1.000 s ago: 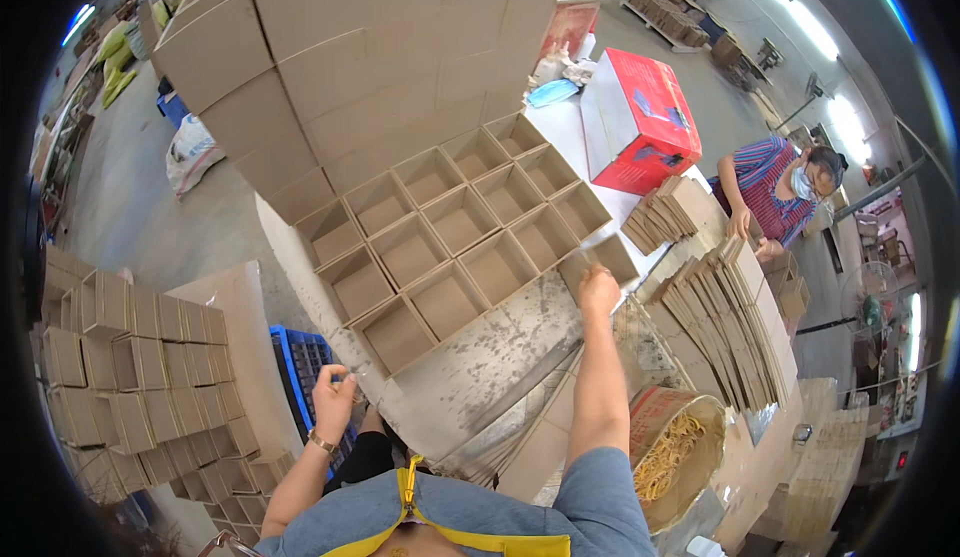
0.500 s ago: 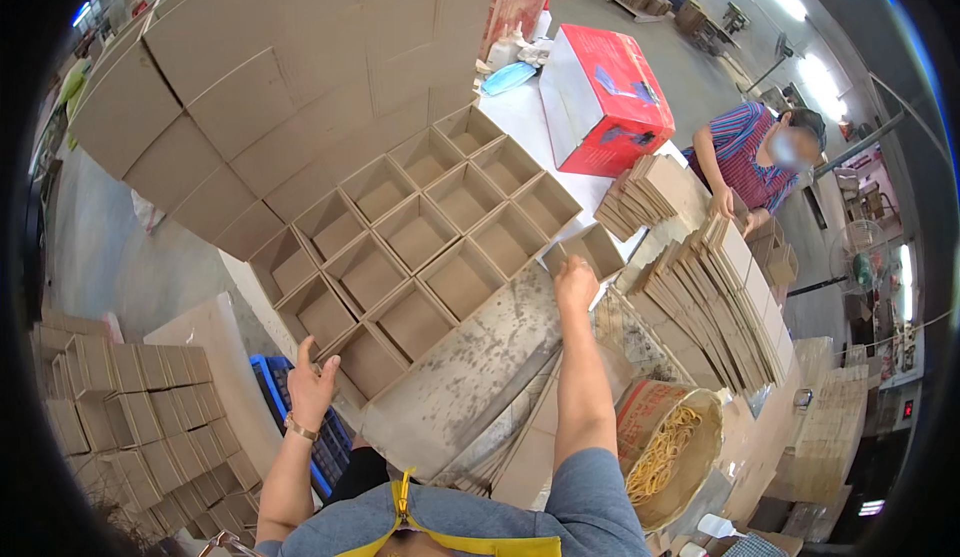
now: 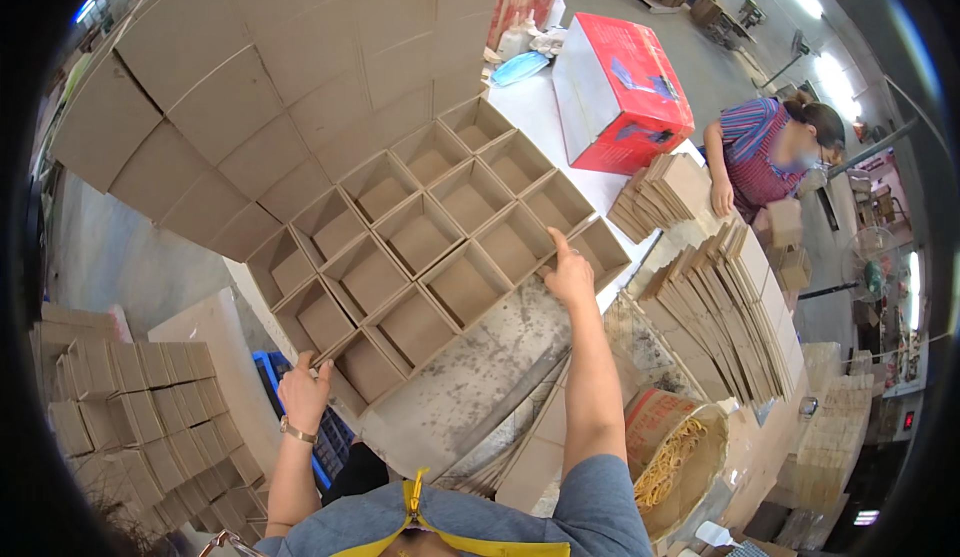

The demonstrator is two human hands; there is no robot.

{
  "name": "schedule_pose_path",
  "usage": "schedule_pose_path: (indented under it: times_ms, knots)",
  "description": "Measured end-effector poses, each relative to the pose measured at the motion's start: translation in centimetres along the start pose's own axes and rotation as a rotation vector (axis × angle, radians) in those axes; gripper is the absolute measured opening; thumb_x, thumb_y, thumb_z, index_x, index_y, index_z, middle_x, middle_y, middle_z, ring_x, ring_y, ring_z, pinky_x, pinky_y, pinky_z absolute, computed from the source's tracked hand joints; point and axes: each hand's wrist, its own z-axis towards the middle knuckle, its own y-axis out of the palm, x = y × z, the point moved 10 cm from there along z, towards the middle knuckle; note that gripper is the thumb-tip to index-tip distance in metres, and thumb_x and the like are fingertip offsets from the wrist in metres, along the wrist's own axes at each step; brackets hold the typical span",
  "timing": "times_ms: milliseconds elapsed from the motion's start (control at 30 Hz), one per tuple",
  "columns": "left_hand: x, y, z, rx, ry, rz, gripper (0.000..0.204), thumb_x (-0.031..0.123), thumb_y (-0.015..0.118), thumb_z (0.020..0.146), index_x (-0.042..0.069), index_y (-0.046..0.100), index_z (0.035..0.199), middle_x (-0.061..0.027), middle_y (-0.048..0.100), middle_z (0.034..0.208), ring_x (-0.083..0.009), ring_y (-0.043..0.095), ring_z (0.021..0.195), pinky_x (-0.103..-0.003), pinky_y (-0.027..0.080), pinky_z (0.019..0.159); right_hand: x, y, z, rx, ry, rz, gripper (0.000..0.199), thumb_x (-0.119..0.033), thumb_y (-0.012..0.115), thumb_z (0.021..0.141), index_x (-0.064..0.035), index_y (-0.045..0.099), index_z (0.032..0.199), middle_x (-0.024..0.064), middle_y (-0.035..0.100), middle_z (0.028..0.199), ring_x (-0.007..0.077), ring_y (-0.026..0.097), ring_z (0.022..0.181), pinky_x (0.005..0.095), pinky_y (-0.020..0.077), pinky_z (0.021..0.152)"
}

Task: Stack and organize small cardboard or wooden boxes in a factory setting.

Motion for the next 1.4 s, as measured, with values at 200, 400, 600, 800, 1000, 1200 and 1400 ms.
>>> schedule_pose_path:
  times_ms: [200,400,600,800,1000,1200,1400]
  knots:
    - [-0.6,2.4,0.3,-0.023,0.091,-0.293,0.013,0.013,0.054,0.082,0.0,0.052,0.084,-0.0239,0.056,0.063,-0.0414,0.056,0.062,-0.047,0.042,0.054,1.2,0.6,0.9,0.029,0.129,-0.013,0.045,-0.014,0.068,0.066,-0.0123,0.054,0.109,0.019,0.063,0.094,0.0358,0.059,0.092,0.0428,0.0451,0.08]
    - [-1.5,2.6,0.3,-0.059,0.079,-0.329,0.011,0.011,0.054,0.082,0.001,0.053,0.087,-0.0231,0.056,0.063,-0.0399,0.056,0.06,-0.046,0.043,0.053,1.1,0.6,0.7,0.083,0.154,0.0,0.036,-0.014,0.064,0.069,-0.0132,0.057,0.104,0.019,0.063,0.092,0.0362,0.058,0.092,0.0425,0.0454,0.079]
    - [-1.7,2.4,0.2,0.01,0.117,-0.328,0.011,0.01,0.055,0.08,0.002,0.054,0.087,-0.021,0.056,0.061,-0.0375,0.058,0.058,-0.044,0.044,0.053,0.4,0.7,0.9,0.021,0.151,-0.021,0.035,-0.011,0.06,0.069,-0.0127,0.057,0.103,0.0194,0.063,0.091,0.0372,0.058,0.091,0.0436,0.0456,0.078]
    - [-1.0,2.1,-0.4,0.159,0.07,-0.376,0.008,0.01,0.057,0.079,0.003,0.056,0.082,-0.0186,0.054,0.054,-0.0352,0.057,0.052,-0.041,0.043,0.049,1.8,1.1,0.9,0.078,0.179,-0.099,0.044,-0.006,0.057,0.064,-0.0142,0.052,0.107,0.0203,0.062,0.09,0.0361,0.059,0.089,0.0446,0.0464,0.076]
    - [-2.0,2.3,-1.4,0.318,-0.026,-0.522,0.014,0.007,0.059,0.078,0.004,0.058,0.091,-0.018,0.054,0.055,-0.0309,0.057,0.049,-0.037,0.043,0.047,1.7,2.4,2.1,-0.029,0.19,-0.142,0.051,-0.012,0.06,0.065,-0.0139,0.048,0.114,0.0182,0.062,0.098,0.0366,0.059,0.092,0.0443,0.0463,0.079]
    - [0.6,1.1,-3.0,0.146,0.18,-0.137,0.051,0.041,0.048,0.086,0.005,0.046,0.123,-0.0187,0.056,0.11,-0.0346,0.052,0.103,-0.042,0.045,0.086,-0.2,2.3,0.5,0.146,-0.234,-0.178,0.056,-0.028,0.062,0.079,-0.0049,0.044,0.127,0.0178,0.052,0.121,0.0297,0.051,0.111,0.0377,0.042,0.092]
    - [-7.9,-2.6,-9.3,0.176,-0.122,-0.908,0.039,0.039,0.054,0.087,0.009,0.05,0.113,-0.0114,0.054,0.054,-0.017,0.055,0.049,-0.032,0.042,0.048,-25.4,2.4,-16.1,0.081,-0.749,0.278,0.052,-0.03,0.061,0.079,-0.0053,0.047,0.122,0.0177,0.055,0.114,0.0309,0.054,0.104,0.0387,0.0437,0.088]
